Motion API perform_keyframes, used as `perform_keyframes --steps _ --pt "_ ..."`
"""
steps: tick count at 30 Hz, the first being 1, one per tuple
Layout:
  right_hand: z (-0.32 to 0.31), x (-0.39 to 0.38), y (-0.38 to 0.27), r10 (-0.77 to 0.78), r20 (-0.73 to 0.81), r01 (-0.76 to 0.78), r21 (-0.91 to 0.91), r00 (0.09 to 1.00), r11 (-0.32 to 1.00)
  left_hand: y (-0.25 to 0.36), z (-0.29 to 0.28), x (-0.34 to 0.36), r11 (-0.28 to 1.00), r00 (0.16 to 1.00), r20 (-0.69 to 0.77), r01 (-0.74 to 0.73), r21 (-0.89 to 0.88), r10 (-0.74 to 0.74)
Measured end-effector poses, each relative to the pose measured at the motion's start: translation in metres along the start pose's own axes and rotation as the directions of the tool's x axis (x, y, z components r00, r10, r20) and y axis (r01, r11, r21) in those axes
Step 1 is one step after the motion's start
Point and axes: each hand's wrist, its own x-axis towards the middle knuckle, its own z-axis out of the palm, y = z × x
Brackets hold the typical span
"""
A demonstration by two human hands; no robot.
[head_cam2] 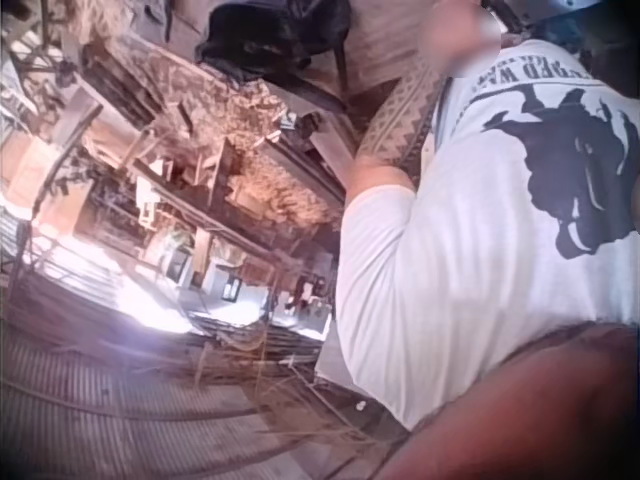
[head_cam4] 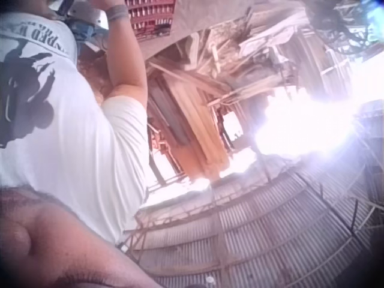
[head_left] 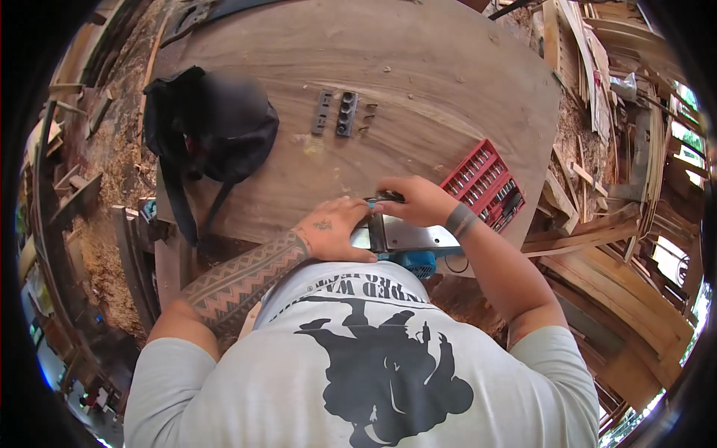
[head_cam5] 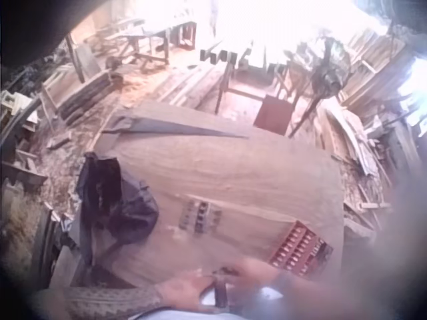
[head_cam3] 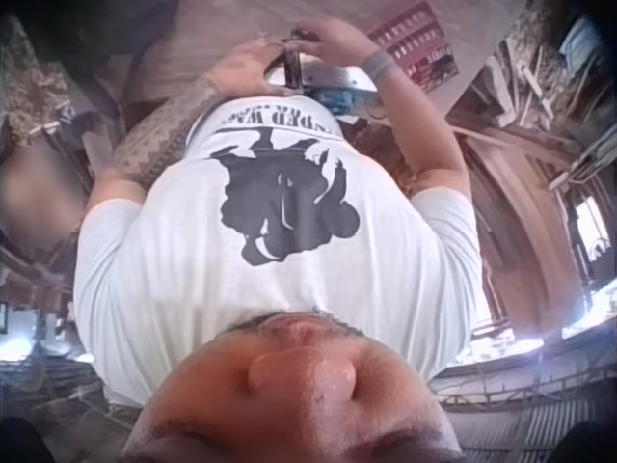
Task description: The person removes screws from a hand planer using a screwdriver, takes out the metal blades, and handles several replacement blades. They then move to a wooden post to operate a light switch and walk through the workshop where wood planks and furniture are visible.
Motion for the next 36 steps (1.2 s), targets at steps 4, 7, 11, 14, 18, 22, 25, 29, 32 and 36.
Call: perform_keyframes --steps 4,7,11,14,18,22,25,29,32,36 --pt "0.001 -0.032 0.004 0.121 -0.073 -0.116 0.078 0.99 0.99 0.009 -0.002 0.0 0.998 1.0 0.022 -0.02 0.051 0.019" --pt "0.004 -0.056 0.013 0.248 -0.161 -0.221 0.166 0.955 0.961 0.006 -0.004 0.0 0.999 0.998 0.067 -0.023 0.045 0.019" --pt "-0.002 -0.081 0.018 0.518 0.018 -0.439 0.555 0.855 0.706 0.005 -0.007 0.005 0.997 0.991 0.136 0.003 0.076 -0.013" --pt "-0.002 -0.095 0.019 0.559 0.034 -0.398 0.738 0.828 0.545 0.001 -0.016 0.011 0.995 0.983 0.181 -0.028 0.094 0.011" --pt "0.006 -0.099 0.036 0.535 0.207 -0.383 0.892 0.819 0.241 0.004 -0.047 0.031 0.992 0.946 0.324 -0.068 0.107 0.03" --pt "0.029 -0.1 0.04 0.344 0.264 -0.302 0.952 0.901 0.059 0.007 -0.091 0.052 0.959 0.896 0.441 -0.083 0.271 -0.047" --pt "0.032 -0.098 0.039 0.32 0.215 -0.201 0.977 0.923 -0.077 0.016 -0.1 0.039 0.897 0.913 0.402 -0.125 0.424 -0.063" --pt "0.028 -0.095 0.031 0.366 0.144 -0.143 0.989 0.92 -0.028 0.07 -0.097 -0.017 0.803 0.94 0.286 -0.315 0.506 0.188" --pt "0.028 -0.095 0.027 0.348 0.177 -0.183 0.983 0.921 -0.016 0.094 -0.062 -0.055 0.851 0.839 0.429 -0.465 0.243 0.336" --pt "0.023 -0.088 0.008 0.237 0.18 -0.173 0.984 0.955 -0.054 0.104 -0.021 -0.086 0.866 0.844 0.427 -0.446 0.225 0.324"
